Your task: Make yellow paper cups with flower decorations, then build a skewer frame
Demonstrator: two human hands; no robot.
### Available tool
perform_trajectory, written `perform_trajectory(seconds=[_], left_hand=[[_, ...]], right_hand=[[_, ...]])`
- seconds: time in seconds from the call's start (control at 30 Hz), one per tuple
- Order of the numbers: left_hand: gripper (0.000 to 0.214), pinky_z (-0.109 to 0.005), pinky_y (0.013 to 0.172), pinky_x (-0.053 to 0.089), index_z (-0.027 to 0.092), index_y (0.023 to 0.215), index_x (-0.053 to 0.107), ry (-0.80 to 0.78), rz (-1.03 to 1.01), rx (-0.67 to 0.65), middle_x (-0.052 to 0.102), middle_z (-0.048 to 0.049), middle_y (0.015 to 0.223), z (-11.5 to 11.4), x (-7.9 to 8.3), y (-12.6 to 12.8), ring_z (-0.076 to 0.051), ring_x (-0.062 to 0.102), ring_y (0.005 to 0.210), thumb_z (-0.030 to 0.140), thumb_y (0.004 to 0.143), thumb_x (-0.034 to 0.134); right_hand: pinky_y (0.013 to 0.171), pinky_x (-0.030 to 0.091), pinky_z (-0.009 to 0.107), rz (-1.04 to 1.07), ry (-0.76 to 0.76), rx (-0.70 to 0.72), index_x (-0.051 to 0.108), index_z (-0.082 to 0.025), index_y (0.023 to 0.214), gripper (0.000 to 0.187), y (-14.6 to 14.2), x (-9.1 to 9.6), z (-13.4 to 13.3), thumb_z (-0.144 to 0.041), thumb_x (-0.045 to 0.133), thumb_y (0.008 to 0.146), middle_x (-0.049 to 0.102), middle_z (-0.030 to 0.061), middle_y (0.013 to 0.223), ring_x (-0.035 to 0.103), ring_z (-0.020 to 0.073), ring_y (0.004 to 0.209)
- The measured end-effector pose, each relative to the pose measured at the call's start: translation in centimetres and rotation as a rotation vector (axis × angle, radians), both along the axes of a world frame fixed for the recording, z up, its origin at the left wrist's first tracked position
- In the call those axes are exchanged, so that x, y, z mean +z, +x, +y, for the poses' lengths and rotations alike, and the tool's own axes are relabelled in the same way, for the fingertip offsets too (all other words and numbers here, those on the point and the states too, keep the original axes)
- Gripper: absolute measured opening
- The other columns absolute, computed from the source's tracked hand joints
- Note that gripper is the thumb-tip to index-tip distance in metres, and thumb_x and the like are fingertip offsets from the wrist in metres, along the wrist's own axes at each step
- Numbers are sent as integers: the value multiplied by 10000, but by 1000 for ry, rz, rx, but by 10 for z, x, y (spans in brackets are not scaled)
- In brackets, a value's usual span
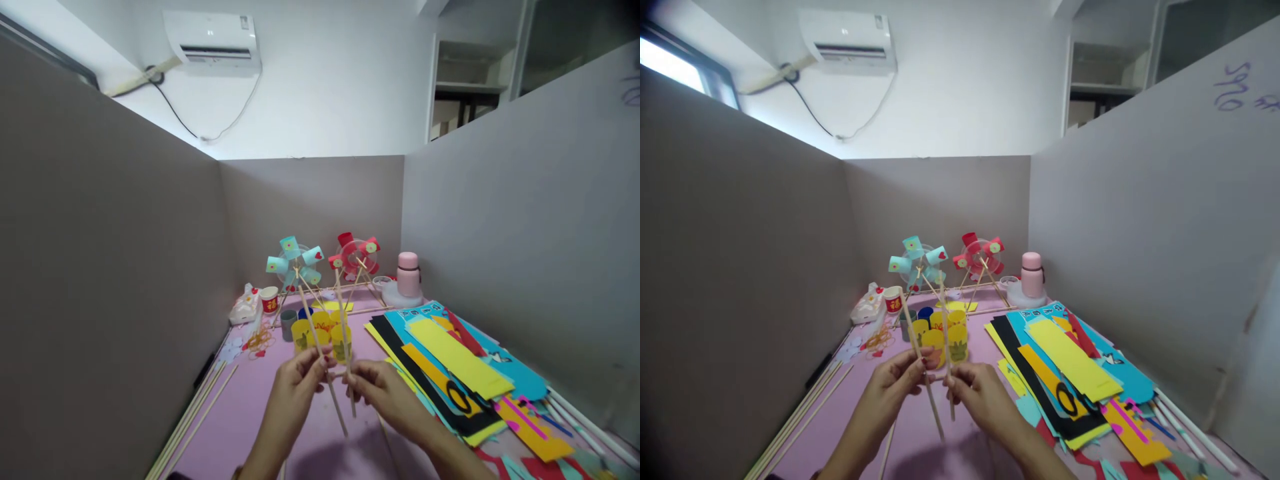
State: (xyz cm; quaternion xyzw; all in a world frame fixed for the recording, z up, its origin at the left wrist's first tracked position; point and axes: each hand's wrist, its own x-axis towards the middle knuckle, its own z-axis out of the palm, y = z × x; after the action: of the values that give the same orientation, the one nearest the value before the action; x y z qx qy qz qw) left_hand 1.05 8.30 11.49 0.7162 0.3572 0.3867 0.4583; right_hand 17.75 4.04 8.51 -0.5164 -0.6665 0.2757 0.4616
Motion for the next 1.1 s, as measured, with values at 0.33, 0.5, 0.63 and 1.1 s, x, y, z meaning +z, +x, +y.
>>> perform_trajectory(seconds=[0.33, 0.5, 0.63, 1.1], left_hand=[[257, -227, 670, 496, 224, 982, 694, 102, 45, -109, 715, 2, 803, -75, -2, 14, -156, 637, 737, 339, 807, 546], [260, -218, 665, 508, 273, 1010, 679, 104, 148, -151, 725, 17, 813, -123, -18, 7, -166, 660, 747, 354, 828, 512], [239, -197, 664, 490, 274, 968, 685, 71, 207, -176, 718, 12, 804, -142, -53, 4, -156, 653, 742, 328, 842, 490], [249, -170, 580, 435, 196, 840, 668, 103, 279, -174, 679, 12, 697, -153, -70, -5, -121, 612, 630, 320, 871, 454]], right_hand=[[515, 321, 208, -64, -11, 24, 555, -185, 609, 247, -3, -3, -84, -237, 489, 842, 486, -39, 562, 440, 109, 536], [576, 384, 207, -78, -68, 103, 614, -184, 681, 248, -4, -17, -130, -254, 469, 869, 601, 1, 645, 531, 130, 597], [561, 391, 202, -150, -160, 96, 665, -157, 733, 237, -9, -57, -146, -200, 470, 860, 673, 37, 682, 566, 134, 593], [917, 398, 359, 386, -99, 122, 481, -246, 1251, 550, -18, -19, -143, -600, 380, 842, 609, 105, 1164, 526, 225, 1106]])
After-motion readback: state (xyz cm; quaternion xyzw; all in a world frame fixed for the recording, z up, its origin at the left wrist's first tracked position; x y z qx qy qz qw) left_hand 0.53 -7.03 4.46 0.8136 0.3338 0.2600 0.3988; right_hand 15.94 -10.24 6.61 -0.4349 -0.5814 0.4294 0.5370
